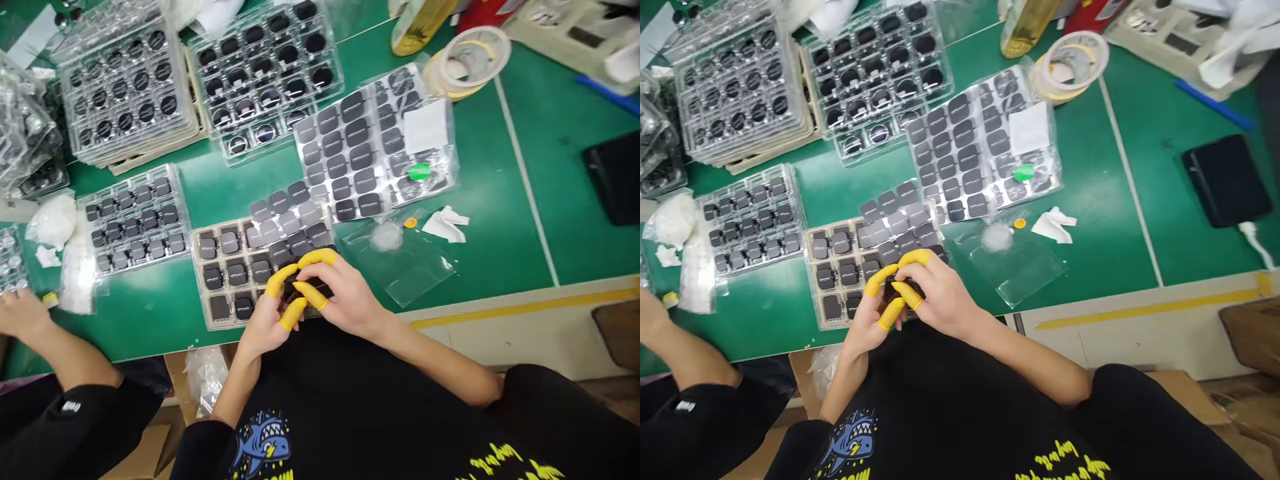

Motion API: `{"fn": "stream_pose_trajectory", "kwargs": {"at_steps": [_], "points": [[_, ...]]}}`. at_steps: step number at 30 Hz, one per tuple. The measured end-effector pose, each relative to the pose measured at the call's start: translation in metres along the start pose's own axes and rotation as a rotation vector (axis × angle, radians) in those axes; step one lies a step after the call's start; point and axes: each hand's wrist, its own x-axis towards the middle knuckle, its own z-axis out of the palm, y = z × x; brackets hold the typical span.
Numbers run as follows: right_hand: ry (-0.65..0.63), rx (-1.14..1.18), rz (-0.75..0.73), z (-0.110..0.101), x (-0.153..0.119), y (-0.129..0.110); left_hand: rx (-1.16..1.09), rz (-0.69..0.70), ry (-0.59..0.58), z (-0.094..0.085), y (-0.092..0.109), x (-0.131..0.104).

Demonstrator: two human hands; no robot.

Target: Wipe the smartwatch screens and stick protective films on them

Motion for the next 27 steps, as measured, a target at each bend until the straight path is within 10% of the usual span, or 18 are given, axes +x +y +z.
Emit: {"fn": "stream_pose_trajectory", "kwargs": {"at_steps": [17, 23, 27], "points": [[0.129, 0.094, 0.114, -0.042, -0.042, -0.001, -0.122, -0.094, -0.240, 0.005, -0.009, 0.022], [0.337, -0.078, 0.600, -0.089, -0.061, 0.071, -0.062, 0.013, -0.096, 0.009, -0.007, 0.016], [0.401, -0.281, 0.750, -0.083, -0.058, 0.124, -0.028, 0.057, -0.132, 0.002, -0.004, 0.013]]}}
